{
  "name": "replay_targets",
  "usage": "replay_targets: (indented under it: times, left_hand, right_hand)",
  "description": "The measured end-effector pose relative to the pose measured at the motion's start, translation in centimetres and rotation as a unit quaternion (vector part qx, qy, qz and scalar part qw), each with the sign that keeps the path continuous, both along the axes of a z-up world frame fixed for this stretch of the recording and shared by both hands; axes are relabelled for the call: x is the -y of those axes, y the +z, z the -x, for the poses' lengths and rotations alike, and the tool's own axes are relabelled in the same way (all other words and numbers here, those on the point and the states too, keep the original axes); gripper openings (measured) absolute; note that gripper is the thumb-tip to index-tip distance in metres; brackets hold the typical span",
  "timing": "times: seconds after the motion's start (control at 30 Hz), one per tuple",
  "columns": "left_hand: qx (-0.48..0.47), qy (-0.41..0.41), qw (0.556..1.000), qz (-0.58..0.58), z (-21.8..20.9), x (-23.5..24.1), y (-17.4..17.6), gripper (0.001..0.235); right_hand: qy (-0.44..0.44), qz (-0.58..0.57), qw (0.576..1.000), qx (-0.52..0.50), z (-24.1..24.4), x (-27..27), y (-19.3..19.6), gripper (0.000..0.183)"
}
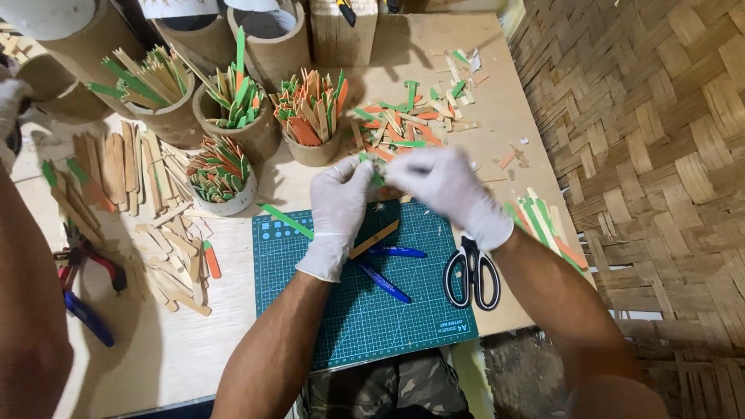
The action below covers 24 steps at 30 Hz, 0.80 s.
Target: Sorting and arranging colored wooden sticks into containers and piles on a workbench
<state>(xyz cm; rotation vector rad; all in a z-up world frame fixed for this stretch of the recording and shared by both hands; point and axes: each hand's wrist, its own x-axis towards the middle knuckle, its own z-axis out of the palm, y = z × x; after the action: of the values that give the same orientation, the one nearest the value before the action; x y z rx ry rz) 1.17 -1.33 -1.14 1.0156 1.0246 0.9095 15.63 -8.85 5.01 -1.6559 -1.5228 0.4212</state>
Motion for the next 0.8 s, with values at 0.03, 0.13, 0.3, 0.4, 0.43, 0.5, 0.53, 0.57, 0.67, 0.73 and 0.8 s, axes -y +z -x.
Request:
replay_targets:
  times: [0.03,0.13,0.3,0.4,0.43,0.5,0.53,0.57,0.67,0.73,0.8]
  left_hand:
    - [0.001,0.002,1.000,0.001,0.2,0.1,0.5,0.014]
    - [0.032,0.026,0.999,0.013,0.3,0.2,1.7,0.018]
    - [0.058,0.018,0.998,0.033,0.3,0.0,1.8,0.020]
    - [0.045,0.014,0.998,0.037,0.3,0.1,2.5,0.023]
    - [0.046,0.016,0.998,0.037,0.4,-0.1,2.4,0.023]
    - [0.047,0.011,0.998,0.038,0.4,-0.1,1.9,0.026]
    - [0.048,0.009,0.998,0.039,0.4,0.0,1.9,0.026]
    - [0.049,0.008,0.998,0.039,0.4,0.0,1.8,0.025]
    - [0.054,0.005,0.998,0.037,0.3,0.0,1.7,0.025]
    - [0.056,0.004,0.998,0.036,0.3,0.0,1.6,0.025]
    - [0.055,0.001,0.998,0.031,0.4,-0.1,1.5,0.027]
  right_hand:
    - [0.002,0.001,1.000,0.001,-2.4,-1.5,-1.3,0.010]
    - [-0.097,0.010,0.986,0.138,-8.3,-6.3,-4.1,0.013]
    - [-0.130,0.190,0.939,0.254,-9.4,-12.3,-6.8,0.022]
    - [-0.194,0.249,0.913,0.258,-11.2,-14.4,-9.3,0.011]
    - [-0.193,0.249,0.913,0.259,-12.4,-14.6,-10.4,0.011]
    - [-0.155,0.207,0.950,0.177,-15.0,-14.5,-12.6,0.018]
    - [-0.157,0.208,0.949,0.178,-14.9,-13.8,-12.3,0.018]
    - [-0.166,0.200,0.958,0.123,-14.9,-13.1,-11.9,0.017]
    - [-0.155,0.159,0.975,-0.024,-13.7,-11.4,-9.8,0.015]
    - [-0.133,0.127,0.976,-0.118,-12.9,-10.4,-8.5,0.018]
    - [-0.145,0.139,0.976,-0.085,-12.7,-9.6,-7.7,0.015]
